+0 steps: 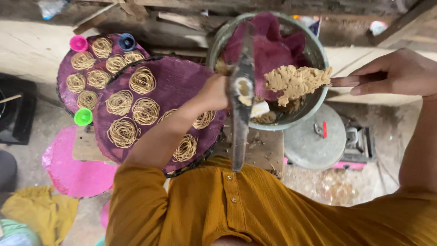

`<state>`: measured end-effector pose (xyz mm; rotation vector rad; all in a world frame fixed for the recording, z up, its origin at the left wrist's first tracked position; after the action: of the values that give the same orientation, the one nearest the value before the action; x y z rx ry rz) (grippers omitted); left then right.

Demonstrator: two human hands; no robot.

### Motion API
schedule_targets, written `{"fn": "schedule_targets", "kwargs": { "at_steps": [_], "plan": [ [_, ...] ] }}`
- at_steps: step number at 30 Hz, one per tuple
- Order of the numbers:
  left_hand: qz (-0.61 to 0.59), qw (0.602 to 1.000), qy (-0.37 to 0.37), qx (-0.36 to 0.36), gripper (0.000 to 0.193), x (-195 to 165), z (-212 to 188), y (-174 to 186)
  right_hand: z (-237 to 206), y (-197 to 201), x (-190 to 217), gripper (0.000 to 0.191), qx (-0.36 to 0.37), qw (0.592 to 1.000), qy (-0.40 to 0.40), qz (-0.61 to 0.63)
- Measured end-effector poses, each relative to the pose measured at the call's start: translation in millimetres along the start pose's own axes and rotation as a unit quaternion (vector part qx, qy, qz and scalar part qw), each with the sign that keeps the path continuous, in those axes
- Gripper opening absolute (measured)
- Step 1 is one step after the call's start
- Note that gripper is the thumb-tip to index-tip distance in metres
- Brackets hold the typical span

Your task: The person loads dough into a large hand-held noodle press, squeezes the handles to extrude noodles onto round trays, and cuts the strands into nests. They refill the press with dough from a basin and repeat the pressing cycle, adding noodle nests to the trays.

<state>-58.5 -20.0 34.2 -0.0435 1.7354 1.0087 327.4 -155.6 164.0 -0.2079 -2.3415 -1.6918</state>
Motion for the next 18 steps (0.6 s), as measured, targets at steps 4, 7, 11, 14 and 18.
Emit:
{"fn": "schedule_targets", "kwargs": {
  "at_steps": [4,7,11,14,18],
  "plan": [
    [0.055,0.997,0.037,0.035,0.021,-11,23,-13,16,23,42,0.048,0.180,0.935,-0.104,-0.289],
    [0.104,0.994,-0.002,0.017,0.025,-14,27,-17,24,32,77,0.030,0.044,0.969,-0.097,-0.225],
    [0.119,0.993,-0.013,0.004,0.030,-3,33,-27,29,6,131,0.038,-0.195,0.892,0.157,-0.375],
    [-0.015,0.993,0.100,-0.056,0.040,20,41,-36,38,-32,164,0.015,-0.148,0.820,0.157,-0.530],
    [-0.090,0.987,0.121,-0.058,0.037,45,44,-54,31,-33,196,0.031,-0.219,0.835,0.246,-0.441]
  ]
}}
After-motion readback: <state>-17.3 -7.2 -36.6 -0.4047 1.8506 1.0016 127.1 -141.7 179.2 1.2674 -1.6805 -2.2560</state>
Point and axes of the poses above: each hand's wrist, its own z-axis towards the middle knuckle, its own y-axis out of the back of the hand, x = y × z, the point moved 2 cm from there along z, towards the middle knuckle
